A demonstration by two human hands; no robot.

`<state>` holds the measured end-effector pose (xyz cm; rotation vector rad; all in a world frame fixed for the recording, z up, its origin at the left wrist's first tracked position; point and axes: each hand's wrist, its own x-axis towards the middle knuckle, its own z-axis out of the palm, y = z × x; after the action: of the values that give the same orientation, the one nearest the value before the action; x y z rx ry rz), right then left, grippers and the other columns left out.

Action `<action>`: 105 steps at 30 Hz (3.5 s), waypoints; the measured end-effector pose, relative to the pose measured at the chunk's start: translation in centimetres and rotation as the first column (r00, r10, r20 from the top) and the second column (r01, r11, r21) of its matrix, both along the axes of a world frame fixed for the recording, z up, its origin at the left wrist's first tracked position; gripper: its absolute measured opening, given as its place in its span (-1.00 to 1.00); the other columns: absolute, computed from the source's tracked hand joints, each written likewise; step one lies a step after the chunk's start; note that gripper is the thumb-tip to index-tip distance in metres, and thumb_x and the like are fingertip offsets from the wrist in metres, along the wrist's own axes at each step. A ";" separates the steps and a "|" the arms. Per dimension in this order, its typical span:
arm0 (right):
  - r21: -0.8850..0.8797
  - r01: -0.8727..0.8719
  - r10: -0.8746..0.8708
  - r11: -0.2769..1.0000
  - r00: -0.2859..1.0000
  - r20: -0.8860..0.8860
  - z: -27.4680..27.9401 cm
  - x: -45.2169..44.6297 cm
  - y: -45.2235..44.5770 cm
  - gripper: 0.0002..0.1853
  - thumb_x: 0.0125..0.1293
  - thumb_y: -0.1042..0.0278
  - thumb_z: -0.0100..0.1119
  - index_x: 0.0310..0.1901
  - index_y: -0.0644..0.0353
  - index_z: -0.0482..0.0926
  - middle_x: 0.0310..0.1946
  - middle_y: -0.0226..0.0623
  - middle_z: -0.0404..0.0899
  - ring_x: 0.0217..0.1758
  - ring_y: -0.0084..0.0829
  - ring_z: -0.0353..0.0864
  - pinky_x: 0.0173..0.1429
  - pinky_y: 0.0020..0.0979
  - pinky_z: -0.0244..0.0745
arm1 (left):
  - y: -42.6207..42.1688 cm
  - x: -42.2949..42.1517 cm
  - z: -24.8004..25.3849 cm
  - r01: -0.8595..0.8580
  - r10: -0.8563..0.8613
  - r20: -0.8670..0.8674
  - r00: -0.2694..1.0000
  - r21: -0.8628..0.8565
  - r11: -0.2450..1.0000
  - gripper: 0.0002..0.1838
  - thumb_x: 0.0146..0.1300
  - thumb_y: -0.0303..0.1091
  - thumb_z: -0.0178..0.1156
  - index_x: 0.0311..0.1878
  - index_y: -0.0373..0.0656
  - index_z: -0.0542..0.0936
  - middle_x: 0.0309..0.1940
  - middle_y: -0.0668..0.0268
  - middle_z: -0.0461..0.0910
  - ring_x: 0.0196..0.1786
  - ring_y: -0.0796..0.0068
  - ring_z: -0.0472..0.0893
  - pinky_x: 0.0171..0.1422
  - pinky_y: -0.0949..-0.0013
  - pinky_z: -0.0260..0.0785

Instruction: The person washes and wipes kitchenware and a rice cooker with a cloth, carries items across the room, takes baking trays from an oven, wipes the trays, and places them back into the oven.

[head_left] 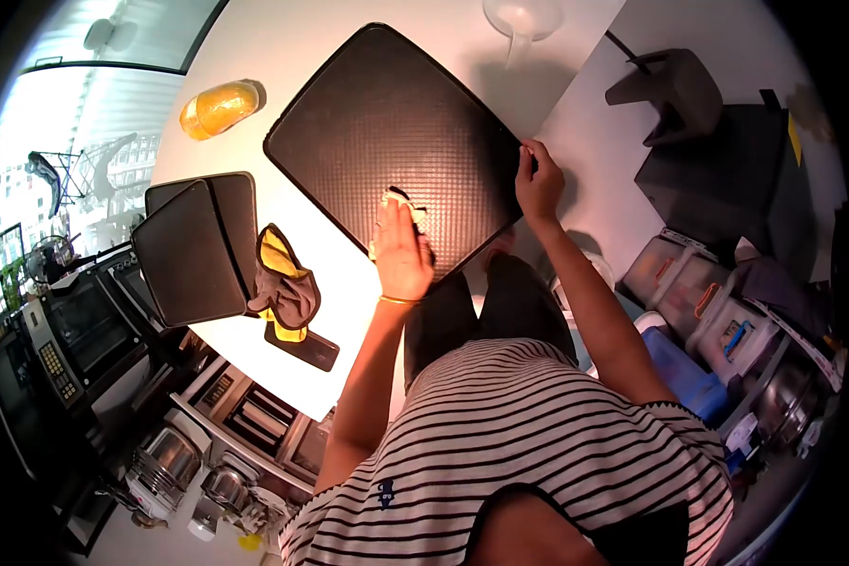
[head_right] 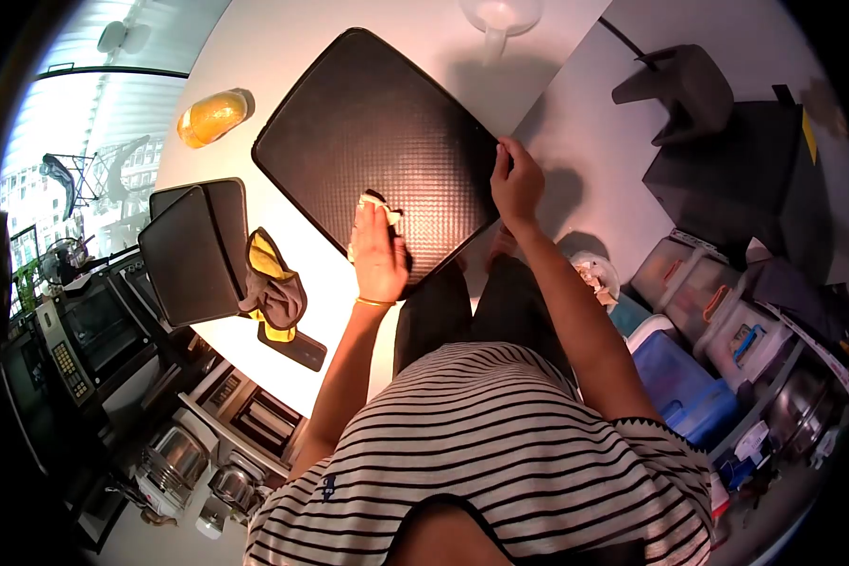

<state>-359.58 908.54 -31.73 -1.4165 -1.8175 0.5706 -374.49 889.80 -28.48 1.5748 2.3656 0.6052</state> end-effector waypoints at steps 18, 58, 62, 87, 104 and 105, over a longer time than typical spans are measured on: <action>-0.020 -0.219 0.219 0.975 0.976 -0.015 -0.1 1.8 -0.7 -0.83 0.25 0.42 0.01 -0.14 0.10 0.55 -0.38 -0.09 0.58 -0.33 -0.06 0.58 -0.28 -0.22 0.46 | 7.1 3.4 0.9 -0.169 0.178 -0.040 0.983 0.167 0.971 -0.49 -0.12 -0.53 0.09 0.02 -0.35 0.42 -0.03 -0.07 0.36 -0.04 -0.10 0.43 0.05 0.12 0.34; -0.295 -0.453 0.307 0.842 0.850 -0.429 -0.8 1.6 4.2 -0.68 0.39 0.28 -0.14 0.05 0.21 0.49 -0.27 -0.04 0.61 -0.21 -0.37 0.62 -0.07 -0.45 0.43 | 19.8 0.2 0.0 0.321 -0.309 -0.093 0.947 0.168 0.932 -0.61 0.00 -0.40 0.07 -0.03 -0.24 0.46 -0.08 0.12 0.45 -0.17 0.12 0.52 -0.17 0.21 0.46; -0.389 -0.490 0.157 0.780 0.755 -0.637 -1.2 1.6 4.0 -0.63 0.43 0.23 -0.21 0.02 0.31 0.49 -0.13 -0.17 0.60 -0.03 -0.45 0.55 0.09 -0.49 0.35 | 16.3 4.6 0.4 0.388 -0.398 0.054 0.916 0.135 0.911 -0.62 -0.03 -0.39 0.10 -0.07 -0.22 0.48 -0.14 0.16 0.45 -0.19 0.17 0.51 -0.20 0.21 0.46; -0.275 -0.337 0.309 0.900 0.941 -0.141 -0.6 1.2 5.2 -0.69 0.28 0.23 0.06 0.04 0.05 0.53 -0.53 -0.08 0.54 -0.61 -0.42 0.49 -0.42 -0.43 0.37 | 2.8 -9.9 1.0 0.013 0.012 0.751 0.660 -0.027 1.000 -0.93 0.23 -0.50 0.06 -0.23 -0.20 0.50 -0.39 0.29 0.55 -0.28 0.44 0.54 -0.23 0.43 0.42; -0.166 -0.346 0.332 0.923 0.937 -0.106 -0.5 1.3 5.6 -0.70 0.28 0.28 0.07 0.04 0.06 0.53 -0.67 -0.06 0.42 -0.71 -0.22 0.32 -0.50 -0.36 0.31 | 6.5 -15.3 -0.4 0.500 -0.462 -0.206 0.863 0.208 0.841 -0.87 0.09 -0.39 0.10 -0.29 -0.16 0.55 -0.45 0.21 0.50 -0.35 0.19 0.50 -0.19 0.19 0.42; -0.168 -0.369 0.353 0.914 0.928 -0.120 -0.4 1.4 5.6 -0.69 0.27 0.28 0.07 0.05 0.04 0.51 -0.65 -0.03 0.43 -0.67 -0.14 0.35 -0.48 -0.34 0.33 | 8.7 -18.5 -0.3 0.375 -0.340 -0.197 0.919 0.176 0.910 -0.89 0.09 -0.43 0.08 -0.31 -0.14 0.56 -0.47 0.19 0.49 -0.36 0.19 0.50 -0.22 0.18 0.42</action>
<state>-358.22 914.10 -32.13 -1.1528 -2.0104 1.0010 -392.99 898.49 -28.73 2.1639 2.0853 0.6832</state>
